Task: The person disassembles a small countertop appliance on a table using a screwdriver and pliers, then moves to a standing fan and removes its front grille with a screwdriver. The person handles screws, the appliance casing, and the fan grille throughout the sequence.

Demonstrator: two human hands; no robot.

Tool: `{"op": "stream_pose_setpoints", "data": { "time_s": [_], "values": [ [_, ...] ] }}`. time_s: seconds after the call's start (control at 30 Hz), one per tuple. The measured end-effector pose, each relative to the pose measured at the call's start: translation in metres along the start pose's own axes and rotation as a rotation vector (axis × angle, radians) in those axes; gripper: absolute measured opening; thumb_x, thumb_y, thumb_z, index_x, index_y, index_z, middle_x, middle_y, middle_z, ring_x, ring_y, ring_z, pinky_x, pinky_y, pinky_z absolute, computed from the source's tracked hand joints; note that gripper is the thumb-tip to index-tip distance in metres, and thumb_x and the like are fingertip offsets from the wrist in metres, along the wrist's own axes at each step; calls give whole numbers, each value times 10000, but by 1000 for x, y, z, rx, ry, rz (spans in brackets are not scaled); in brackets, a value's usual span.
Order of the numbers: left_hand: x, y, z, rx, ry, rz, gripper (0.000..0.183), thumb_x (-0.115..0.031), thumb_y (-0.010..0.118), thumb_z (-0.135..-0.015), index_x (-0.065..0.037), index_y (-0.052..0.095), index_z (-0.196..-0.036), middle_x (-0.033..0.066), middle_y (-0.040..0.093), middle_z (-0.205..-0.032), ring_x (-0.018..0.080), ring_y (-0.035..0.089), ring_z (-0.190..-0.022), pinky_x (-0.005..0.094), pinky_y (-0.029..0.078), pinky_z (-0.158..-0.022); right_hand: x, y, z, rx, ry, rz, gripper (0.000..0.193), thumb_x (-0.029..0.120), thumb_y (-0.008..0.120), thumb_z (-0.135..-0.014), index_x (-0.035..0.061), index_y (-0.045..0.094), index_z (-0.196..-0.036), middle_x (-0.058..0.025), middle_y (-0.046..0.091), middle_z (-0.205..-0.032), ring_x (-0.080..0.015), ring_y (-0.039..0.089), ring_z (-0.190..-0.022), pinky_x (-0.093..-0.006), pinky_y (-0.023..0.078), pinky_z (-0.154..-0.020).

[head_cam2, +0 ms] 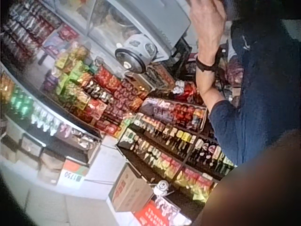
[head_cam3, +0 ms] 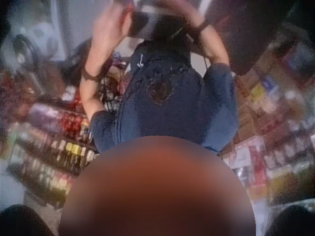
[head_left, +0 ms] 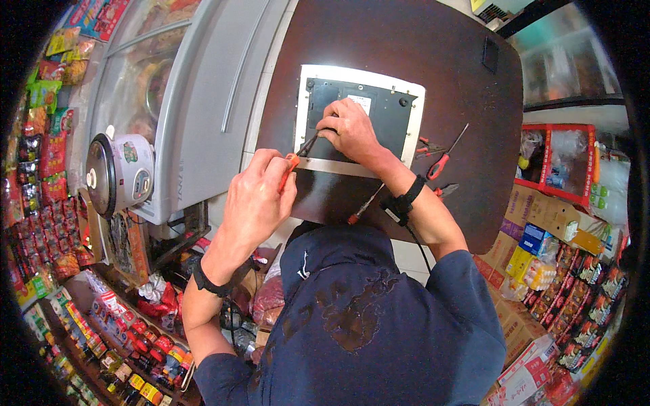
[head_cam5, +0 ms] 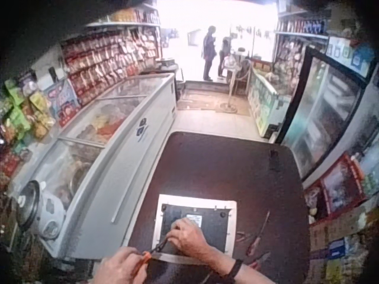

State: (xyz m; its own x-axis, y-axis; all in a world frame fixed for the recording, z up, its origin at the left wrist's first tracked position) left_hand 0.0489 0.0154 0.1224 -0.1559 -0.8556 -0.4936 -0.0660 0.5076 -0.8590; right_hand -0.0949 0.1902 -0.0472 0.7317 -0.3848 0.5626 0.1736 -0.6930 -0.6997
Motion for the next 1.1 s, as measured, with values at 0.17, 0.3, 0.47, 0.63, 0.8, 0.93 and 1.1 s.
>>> {"op": "stream_pose_setpoints", "data": {
  "time_s": [0.17, 0.3, 0.47, 0.63, 0.8, 0.93, 1.1],
  "values": [
    [-2, 0, -4, 19, 11, -21, 158, -71, 743, -922, -20, 691, -1062, 154, 652, -1074, 386, 724, -810, 476, 620, -688, -2, -1, 0, -31, 23, -23, 277, 161, 913, -692, 143, 775, -932, -26, 651, -982, -274, 613, -972, -428, 507, -859],
    [-5, -1, -6, 30, 19, -34, 168, -54, 748, -909, -21, 692, -1063, 157, 662, -1086, 389, 729, -815, 470, 623, -694, -5, -1, 2, -33, 1, -49, 270, 155, 912, -691, 138, 756, -910, -31, 645, -989, -280, 612, -975, -429, 508, -868],
    [-9, -1, -8, 73, -8, -34, 179, -33, 754, -896, -13, 700, -1066, 165, 688, -1113, 398, 741, -837, 464, 625, -713, -7, -1, 4, -40, -12, -65, 288, 141, 913, -684, 133, 740, -914, -37, 638, -989, -285, 611, -970, -433, 506, -871],
    [-11, -2, -9, 94, -14, -46, 190, -33, 756, -895, -13, 703, -1076, 164, 685, -1110, 398, 738, -836, 466, 626, -711, -7, -2, 4, -44, -19, -83, 334, 135, 915, -675, 123, 727, -951, -51, 641, -995, -295, 612, -973, -442, 506, -872],
    [-12, -1, -12, 115, -16, -50, 192, -33, 756, -896, -15, 699, -1079, 163, 677, -1109, 402, 735, -832, 469, 625, -712, -7, -2, 3, -54, -21, -97, 349, 130, 919, -662, 116, 722, -950, -57, 646, -996, -301, 617, -975, -445, 509, -871],
    [-17, 0, -17, 126, -9, -75, 207, -28, 752, -896, -20, 690, -1094, 162, 667, -1099, 403, 731, -826, 475, 623, -711, -6, -4, 2, -56, -20, -105, 358, 119, 921, -654, 112, 720, -950, -56, 647, -992, -301, 620, -975, -442, 513, -868],
    [-23, -3, -33, 196, 45, -150, 241, -58, 741, -905, -35, 661, -1131, 170, 659, -1078, 414, 715, -814, 492, 613, -720, -3, -7, -1, -57, -17, -112, 362, 103, 921, -652, 102, 722, -955, -65, 648, -994, -304, 620, -974, -437, 516, -867]
  ]
}}
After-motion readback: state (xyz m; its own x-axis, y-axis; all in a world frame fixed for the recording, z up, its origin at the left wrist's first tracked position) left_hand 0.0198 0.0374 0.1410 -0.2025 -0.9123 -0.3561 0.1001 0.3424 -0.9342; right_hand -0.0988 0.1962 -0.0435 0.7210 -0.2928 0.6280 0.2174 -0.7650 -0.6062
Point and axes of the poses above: each hand's wrist, its own z-axis away from the middle knuckle, its own y-axis out of the palm, x = y × z, the point moved 2 cm from there along -z, towards the middle knuckle
